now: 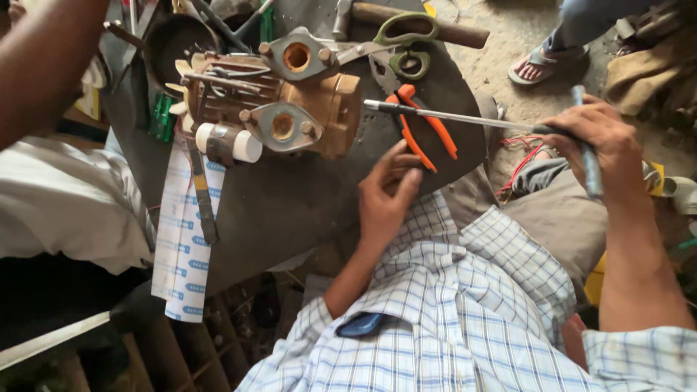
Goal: The person uses a T-handle wrench to tighten bolts on a small motor block secured on a workbench. They then attach a metal wire loop to the motor casing and use pliers to bend and secure the wire in place.
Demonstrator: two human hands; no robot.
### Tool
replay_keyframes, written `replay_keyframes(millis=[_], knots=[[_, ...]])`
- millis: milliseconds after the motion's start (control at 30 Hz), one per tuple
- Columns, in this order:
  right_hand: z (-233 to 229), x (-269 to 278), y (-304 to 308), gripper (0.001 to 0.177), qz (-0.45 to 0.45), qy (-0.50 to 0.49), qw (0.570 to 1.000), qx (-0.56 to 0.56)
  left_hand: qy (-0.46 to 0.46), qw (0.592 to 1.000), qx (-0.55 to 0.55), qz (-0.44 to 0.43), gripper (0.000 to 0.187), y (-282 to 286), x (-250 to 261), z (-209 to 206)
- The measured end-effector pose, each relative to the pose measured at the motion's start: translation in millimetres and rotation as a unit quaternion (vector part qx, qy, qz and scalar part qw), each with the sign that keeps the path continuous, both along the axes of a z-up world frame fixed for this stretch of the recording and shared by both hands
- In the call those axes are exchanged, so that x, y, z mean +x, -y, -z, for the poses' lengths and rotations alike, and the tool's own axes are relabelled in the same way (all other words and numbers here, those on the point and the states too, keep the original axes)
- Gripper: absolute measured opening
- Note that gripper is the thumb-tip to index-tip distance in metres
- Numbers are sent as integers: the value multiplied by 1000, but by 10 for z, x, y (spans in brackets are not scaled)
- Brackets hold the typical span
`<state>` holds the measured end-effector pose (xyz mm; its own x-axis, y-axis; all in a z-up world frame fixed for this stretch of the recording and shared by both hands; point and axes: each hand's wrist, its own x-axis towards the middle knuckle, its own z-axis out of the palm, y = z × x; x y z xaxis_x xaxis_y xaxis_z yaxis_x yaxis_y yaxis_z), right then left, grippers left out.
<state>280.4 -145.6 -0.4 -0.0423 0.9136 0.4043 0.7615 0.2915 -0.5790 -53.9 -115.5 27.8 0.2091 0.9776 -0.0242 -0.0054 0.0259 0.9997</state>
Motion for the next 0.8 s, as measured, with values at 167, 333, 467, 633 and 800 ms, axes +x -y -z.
replay_keyframes(millis=[167,333,467,633,800], knots=[[-175,-84,639,24,73,-2,997,-35,270,953,-124,51,57,-218,113,143],[-379,-198,811,23,74,32,997,3,365,921,-124,53,54,-343,222,118],[-510,-248,641,19,47,109,992,42,423,896,-123,53,49,-465,189,57],[-479,-310,494,19,41,118,991,57,419,899,-128,26,51,-527,145,75],[-392,-266,503,17,43,99,993,53,399,911,-97,42,49,-549,218,98]])
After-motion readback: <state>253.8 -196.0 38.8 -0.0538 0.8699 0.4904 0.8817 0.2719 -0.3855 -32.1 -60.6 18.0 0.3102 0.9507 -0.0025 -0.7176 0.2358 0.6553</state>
